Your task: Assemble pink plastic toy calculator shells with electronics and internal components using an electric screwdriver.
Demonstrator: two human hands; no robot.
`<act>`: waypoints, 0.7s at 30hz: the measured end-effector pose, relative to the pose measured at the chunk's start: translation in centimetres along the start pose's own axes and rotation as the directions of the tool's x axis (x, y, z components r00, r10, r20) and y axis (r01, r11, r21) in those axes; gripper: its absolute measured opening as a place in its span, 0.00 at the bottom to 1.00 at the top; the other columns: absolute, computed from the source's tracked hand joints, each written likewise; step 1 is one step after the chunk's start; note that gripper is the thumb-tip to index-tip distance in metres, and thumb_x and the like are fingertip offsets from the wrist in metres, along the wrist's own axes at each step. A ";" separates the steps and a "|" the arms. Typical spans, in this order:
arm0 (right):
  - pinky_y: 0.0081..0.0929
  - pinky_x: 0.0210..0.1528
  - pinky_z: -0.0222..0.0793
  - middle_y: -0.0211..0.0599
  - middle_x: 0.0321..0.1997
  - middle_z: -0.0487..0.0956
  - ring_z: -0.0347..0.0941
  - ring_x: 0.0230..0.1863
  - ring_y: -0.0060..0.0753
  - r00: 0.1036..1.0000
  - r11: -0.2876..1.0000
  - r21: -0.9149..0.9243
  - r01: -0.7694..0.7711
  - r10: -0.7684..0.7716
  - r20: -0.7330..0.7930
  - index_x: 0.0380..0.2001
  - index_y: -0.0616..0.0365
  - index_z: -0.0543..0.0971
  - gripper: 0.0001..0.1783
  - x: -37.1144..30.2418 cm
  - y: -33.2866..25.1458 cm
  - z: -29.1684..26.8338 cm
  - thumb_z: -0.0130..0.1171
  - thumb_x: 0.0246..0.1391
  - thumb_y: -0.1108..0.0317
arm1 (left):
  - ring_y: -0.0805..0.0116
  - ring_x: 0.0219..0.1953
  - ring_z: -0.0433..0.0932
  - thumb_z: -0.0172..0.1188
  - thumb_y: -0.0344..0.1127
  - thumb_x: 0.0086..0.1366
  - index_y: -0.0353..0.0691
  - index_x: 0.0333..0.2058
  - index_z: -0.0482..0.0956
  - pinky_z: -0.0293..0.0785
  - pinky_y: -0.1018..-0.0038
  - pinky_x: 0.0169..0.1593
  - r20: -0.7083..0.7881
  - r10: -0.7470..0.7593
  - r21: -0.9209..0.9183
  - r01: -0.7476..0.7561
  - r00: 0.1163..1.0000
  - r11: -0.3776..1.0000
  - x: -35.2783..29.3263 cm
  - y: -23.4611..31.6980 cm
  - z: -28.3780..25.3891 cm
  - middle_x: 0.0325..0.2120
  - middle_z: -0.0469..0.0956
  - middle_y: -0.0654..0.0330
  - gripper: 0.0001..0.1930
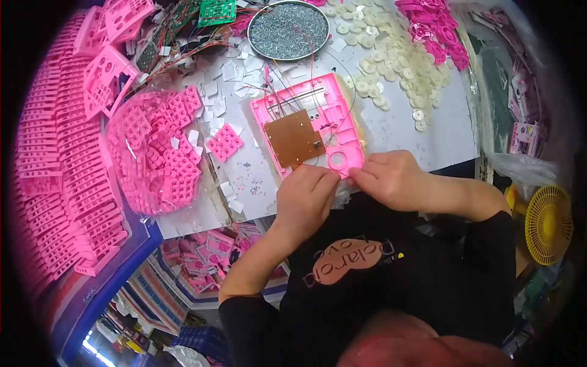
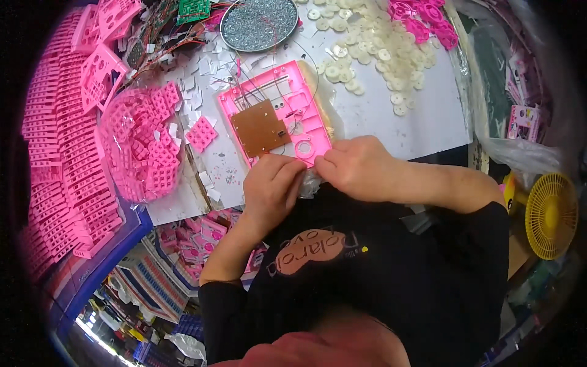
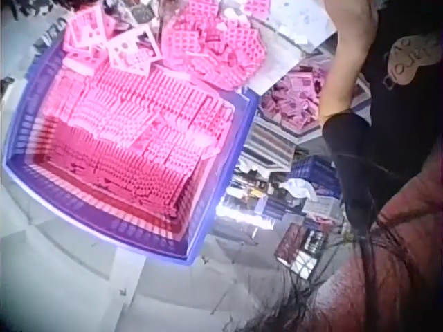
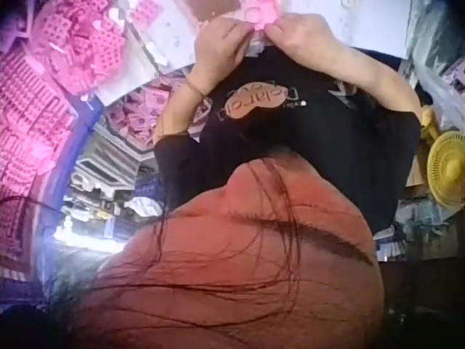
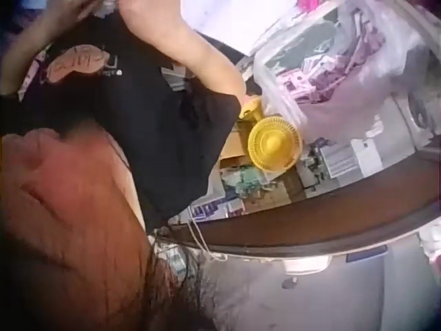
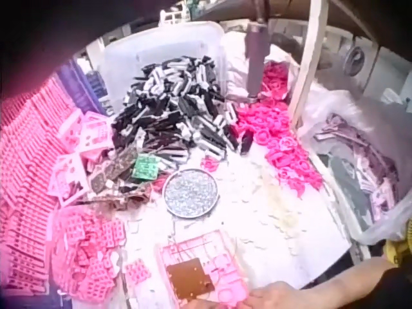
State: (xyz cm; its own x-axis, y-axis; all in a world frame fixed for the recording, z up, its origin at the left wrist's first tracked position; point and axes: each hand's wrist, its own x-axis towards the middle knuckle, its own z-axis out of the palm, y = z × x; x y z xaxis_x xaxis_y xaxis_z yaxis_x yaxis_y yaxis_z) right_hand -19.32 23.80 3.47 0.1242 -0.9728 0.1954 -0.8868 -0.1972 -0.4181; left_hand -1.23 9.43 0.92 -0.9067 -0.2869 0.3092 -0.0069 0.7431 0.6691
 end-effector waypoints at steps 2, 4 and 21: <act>0.33 0.22 0.70 0.32 0.22 0.76 0.75 0.22 0.36 0.997 0.999 0.033 -0.028 0.031 -0.072 0.33 0.57 0.80 0.10 0.0 0.7 -0.1 0.69 0.50 0.66 | 0.56 0.34 0.78 0.69 0.25 0.53 0.40 0.37 0.80 0.74 0.65 0.36 -0.004 -0.012 -0.010 0.012 1.000 1.000 -0.1 0.0 0.0 0.32 0.79 0.58 0.12; 0.33 0.22 0.69 0.32 0.21 0.76 0.75 0.22 0.36 0.997 0.989 0.136 -0.065 0.070 -0.037 0.32 0.56 0.81 0.10 0.1 1.6 0.3 0.70 0.51 0.64 | 0.56 0.34 0.78 0.69 0.25 0.54 0.40 0.37 0.80 0.74 0.65 0.36 0.006 -0.003 -0.009 0.003 1.000 1.000 0.0 -0.1 0.0 0.32 0.79 0.58 0.11; 0.29 0.17 0.64 0.25 0.18 0.72 0.70 0.17 0.30 0.951 0.981 0.095 0.169 -0.137 -0.276 0.39 0.52 0.82 0.14 -1.0 4.2 3.3 0.71 0.49 0.63 | 0.64 0.34 0.75 0.60 0.31 0.53 0.48 0.48 0.82 0.73 0.69 0.35 0.084 0.154 0.113 -0.163 0.984 0.980 -0.2 -0.8 0.2 0.32 0.75 0.65 0.21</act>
State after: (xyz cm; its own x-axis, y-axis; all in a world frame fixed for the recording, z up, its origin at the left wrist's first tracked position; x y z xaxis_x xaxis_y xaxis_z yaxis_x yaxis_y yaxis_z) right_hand -21.72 23.55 -1.39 0.1170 -0.8650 0.4880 -0.8069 -0.3693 -0.4611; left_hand -1.16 9.02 0.19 -0.9290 -0.1171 0.3510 0.0935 0.8435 0.5289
